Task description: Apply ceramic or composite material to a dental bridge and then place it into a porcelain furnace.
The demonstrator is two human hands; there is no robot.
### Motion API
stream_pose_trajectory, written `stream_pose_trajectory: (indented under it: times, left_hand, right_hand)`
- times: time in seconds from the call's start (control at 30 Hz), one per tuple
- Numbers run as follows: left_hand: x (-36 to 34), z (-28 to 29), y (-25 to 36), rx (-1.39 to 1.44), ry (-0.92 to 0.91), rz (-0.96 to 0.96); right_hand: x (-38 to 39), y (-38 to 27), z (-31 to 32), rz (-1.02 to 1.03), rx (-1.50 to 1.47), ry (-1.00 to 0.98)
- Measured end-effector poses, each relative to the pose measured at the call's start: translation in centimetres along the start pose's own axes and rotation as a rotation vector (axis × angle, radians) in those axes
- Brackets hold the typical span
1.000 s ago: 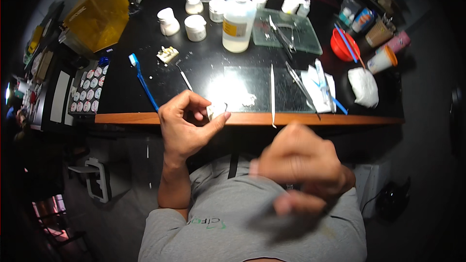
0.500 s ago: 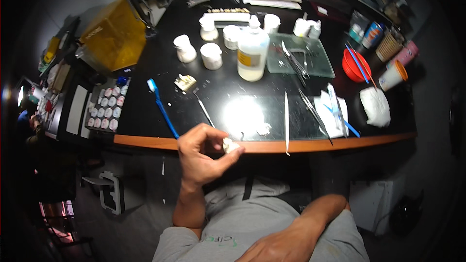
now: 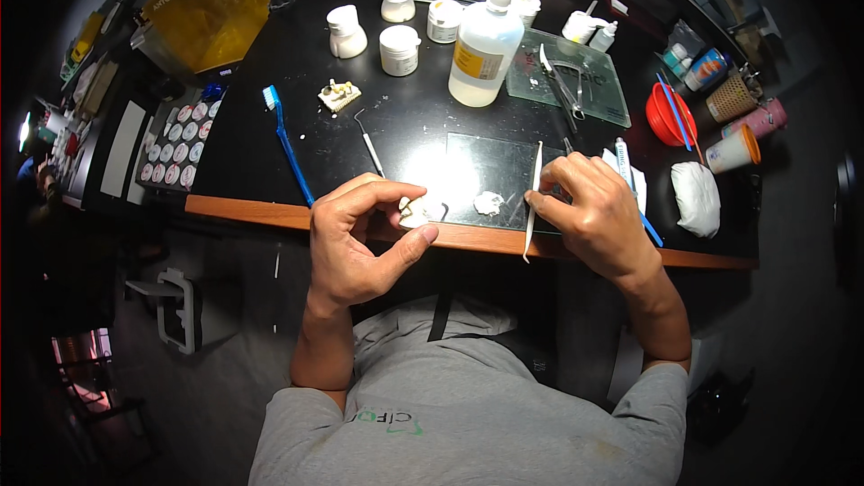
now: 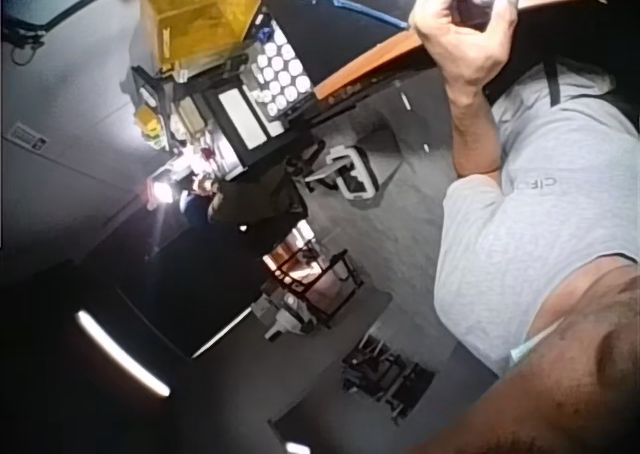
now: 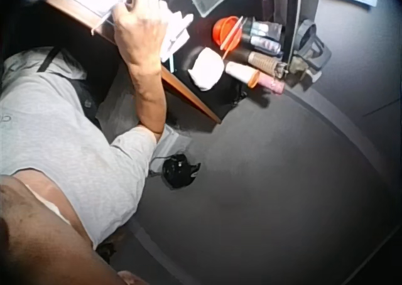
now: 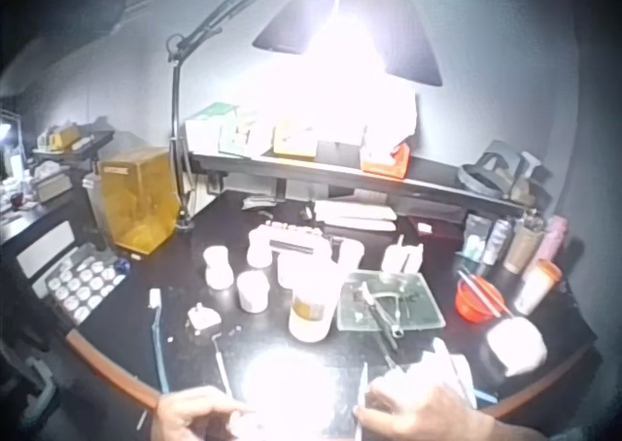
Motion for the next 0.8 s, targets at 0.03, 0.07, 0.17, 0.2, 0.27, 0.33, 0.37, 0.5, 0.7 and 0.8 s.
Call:
stream_pose_trajectory:
  times: [0.03,0.07,0.17,0.2,0.27,0.33,0.37,0.5,0.7,0.8]
  left_hand:
    - [0.0,0.0,0.0,0.047,0.007,0.022]
    - [0.2,0.1,0.0,0.045,0.009,0.030]
    - [0.3,0.3,-0.2,0.046,0.009,-0.003]
    - [0.2,0.3,-0.2,0.032,0.003,-0.009]
    - [0.2,0.2,0.0,0.021,0.006,-0.009]
    - [0.2,0.0,0.0,0.025,0.010,-0.004]
    - [0.2,0.0,-0.1,0.016,0.024,-0.003]
    - [0.2,0.1,-0.5,-0.038,-0.006,-0.032]
    - [0.2,0.0,-0.5,-0.032,0.009,-0.049]
    - [0.3,-0.1,-0.5,-0.046,0.021,-0.058]
  right_hand:
    - [-0.2,0.0,0.0,0.003,-0.007,-0.002]
    - [-0.2,0.0,0.0,0.025,0.015,0.018]
    - [-0.2,-0.1,-0.1,0.053,-0.017,0.072]
    - [0.1,-0.2,-0.5,0.004,-0.156,0.248]
    - [1.2,-0.6,-1.1,-0.072,-0.403,0.480]
    - [2.7,-1.9,-2.0,-0.272,-0.663,0.561]
    - [3.4,-2.7,-2.2,-0.386,-0.811,0.556]
    - [3.5,-3.9,-4.4,-0.512,-0.958,0.592]
    - [3.5,-3.8,-4.1,-0.590,-0.928,0.524]
    - [2.9,-3.7,-4.0,-0.453,-0.839,0.508]
Point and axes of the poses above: each hand's wrist, its own x-axis away from the middle knuckle, its own z-axis out of the back of the hand, y = z × x, the point moved 1 cm from there along -x, towards the middle knuckle, and after that the axes turned 10 degrees about -z, right-handed, at the moved point
